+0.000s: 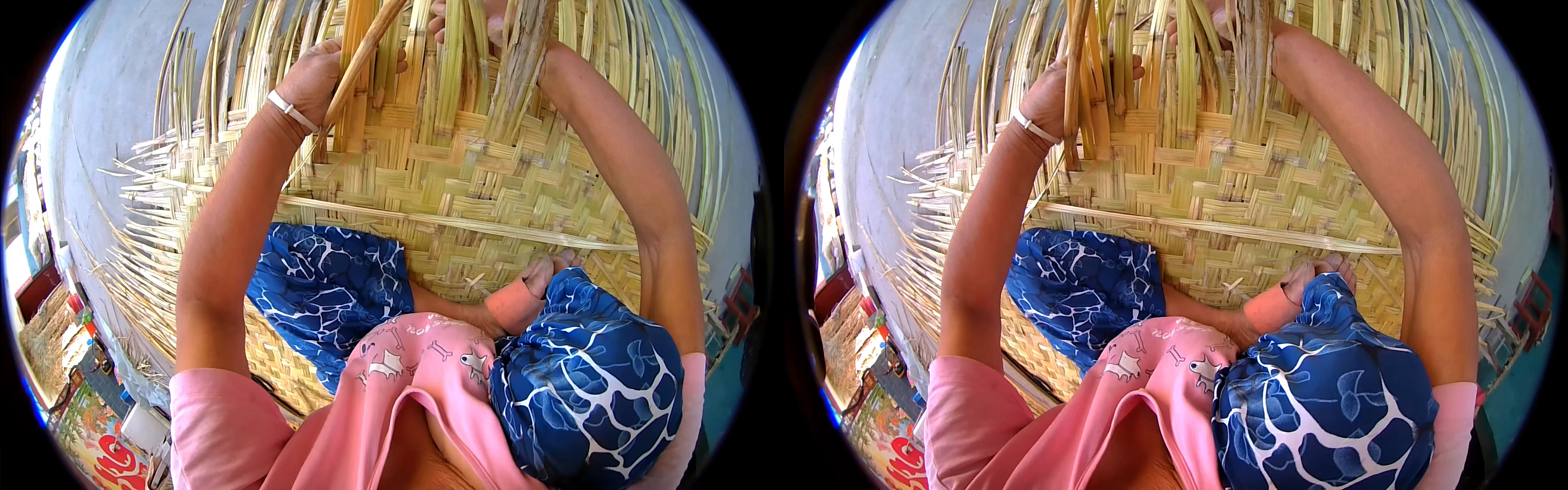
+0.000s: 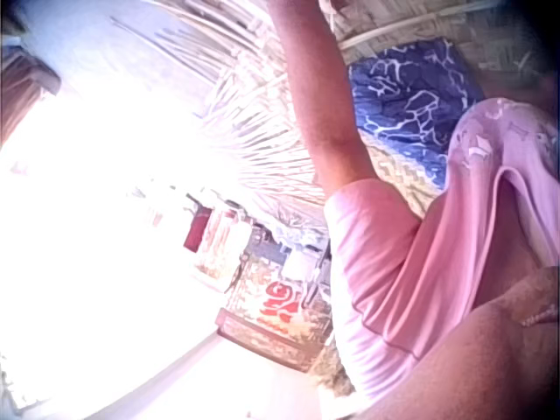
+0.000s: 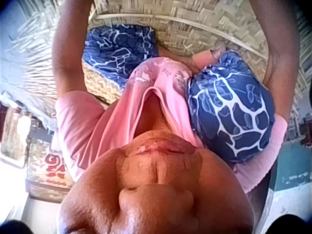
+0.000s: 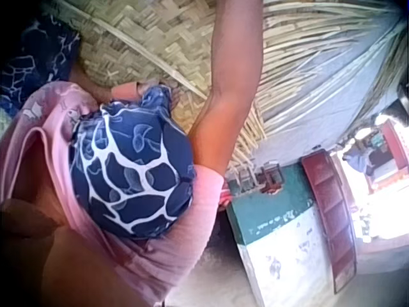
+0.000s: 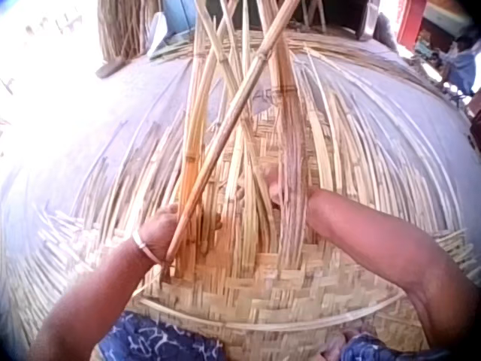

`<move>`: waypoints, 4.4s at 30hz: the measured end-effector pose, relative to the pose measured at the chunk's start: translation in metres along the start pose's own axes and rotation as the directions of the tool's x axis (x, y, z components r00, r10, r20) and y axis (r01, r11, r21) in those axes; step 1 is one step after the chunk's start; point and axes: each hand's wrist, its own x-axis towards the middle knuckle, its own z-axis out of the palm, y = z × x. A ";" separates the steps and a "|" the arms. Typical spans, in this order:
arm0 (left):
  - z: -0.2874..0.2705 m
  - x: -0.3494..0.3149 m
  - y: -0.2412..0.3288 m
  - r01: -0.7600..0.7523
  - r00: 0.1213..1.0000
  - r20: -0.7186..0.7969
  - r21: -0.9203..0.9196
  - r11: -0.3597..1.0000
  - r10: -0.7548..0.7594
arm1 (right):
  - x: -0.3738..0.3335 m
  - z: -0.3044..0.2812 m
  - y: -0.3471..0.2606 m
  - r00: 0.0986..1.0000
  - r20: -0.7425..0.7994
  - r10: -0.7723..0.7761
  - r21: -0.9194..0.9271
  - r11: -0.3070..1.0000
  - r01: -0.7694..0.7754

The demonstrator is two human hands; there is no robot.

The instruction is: The person is weaving a mat using dried palm leaves. They are sitting on the floor and using their hands to interlace the leaves in a crisscross pattern.

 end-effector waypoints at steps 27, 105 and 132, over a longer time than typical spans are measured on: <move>-0.053 0.036 0.006 -0.015 0.997 0.034 0.971 0.238 -0.073 | -0.074 -0.049 0.043 0.801 -0.563 -0.203 0.044 0.961 0.274; 0.025 0.053 -0.005 0.242 0.967 -0.178 0.405 0.882 -0.184 | -0.045 0.064 0.069 0.913 -0.405 0.048 -0.898 0.166 -0.407; -0.009 0.007 -0.001 -0.358 0.688 -0.547 0.316 0.879 0.477 | -0.113 0.015 0.075 0.844 -0.404 -0.352 -0.845 0.497 -0.197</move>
